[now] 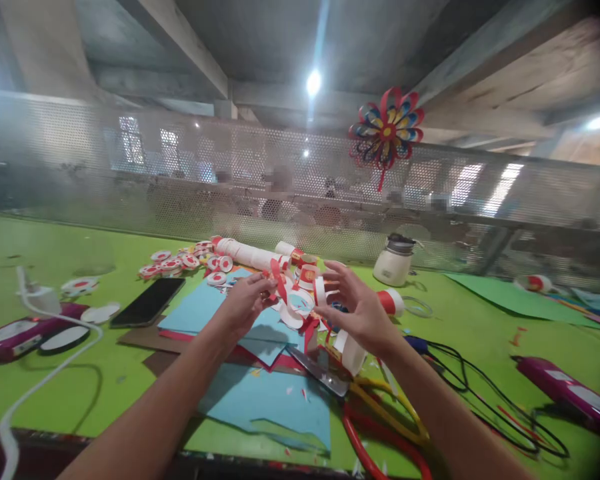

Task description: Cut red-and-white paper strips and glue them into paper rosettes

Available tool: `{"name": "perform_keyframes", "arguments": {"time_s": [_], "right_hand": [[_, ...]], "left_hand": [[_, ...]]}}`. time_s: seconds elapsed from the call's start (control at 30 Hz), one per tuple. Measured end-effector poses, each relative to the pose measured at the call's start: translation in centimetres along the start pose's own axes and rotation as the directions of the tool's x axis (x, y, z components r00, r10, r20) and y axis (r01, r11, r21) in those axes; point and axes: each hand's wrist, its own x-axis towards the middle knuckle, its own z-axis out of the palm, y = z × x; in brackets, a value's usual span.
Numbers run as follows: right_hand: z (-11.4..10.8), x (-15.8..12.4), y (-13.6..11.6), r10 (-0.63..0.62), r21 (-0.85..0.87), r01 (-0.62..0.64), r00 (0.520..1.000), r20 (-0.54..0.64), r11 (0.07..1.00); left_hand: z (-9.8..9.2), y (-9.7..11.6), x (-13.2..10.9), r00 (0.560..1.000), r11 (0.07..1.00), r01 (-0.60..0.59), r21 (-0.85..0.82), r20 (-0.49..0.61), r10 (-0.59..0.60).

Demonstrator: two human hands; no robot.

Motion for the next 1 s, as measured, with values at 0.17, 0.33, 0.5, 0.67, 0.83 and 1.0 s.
{"name": "perform_keyframes", "arguments": {"time_s": [0.17, 0.33, 0.5, 0.67, 0.83, 1.0], "right_hand": [[0.7, -0.9, -0.1, -0.135, -0.091, 0.132, 0.990, -0.030, 0.987], [0.6, -1.2, -0.2, -0.205, -0.288, 0.187, 0.978, -0.031, 0.939], [0.7, -1.3, -0.3, -0.253, -0.438, 0.214, 0.967, -0.032, 0.873], [0.9, -1.3, -0.4, -0.289, -0.473, 0.250, 0.957, -0.010, 0.845], [1.4, -1.5, -0.5, -0.346, -0.392, 0.309, 0.938, -0.023, 0.867], [2.0, -1.7, -0.3, -0.420, -0.421, 0.366, 0.907, -0.040, 0.830]], "left_hand": [[0.2, -0.7, -0.2, 0.999, 0.999, 0.017, 0.047, 0.048, -0.020], [0.0, -1.4, 0.0, 0.997, 0.998, 0.025, 0.064, 0.070, -0.029], [0.1, -1.9, -0.1, 0.995, 0.996, 0.010, 0.091, 0.103, -0.020], [0.7, -2.1, -0.4, 0.991, 0.980, -0.092, 0.175, 0.110, 0.073], [1.1, -2.0, -0.7, 0.965, 0.919, -0.262, 0.295, 0.096, 0.244], [1.3, -2.1, -0.8, 0.923, 0.854, -0.384, 0.350, 0.111, 0.369]]}}
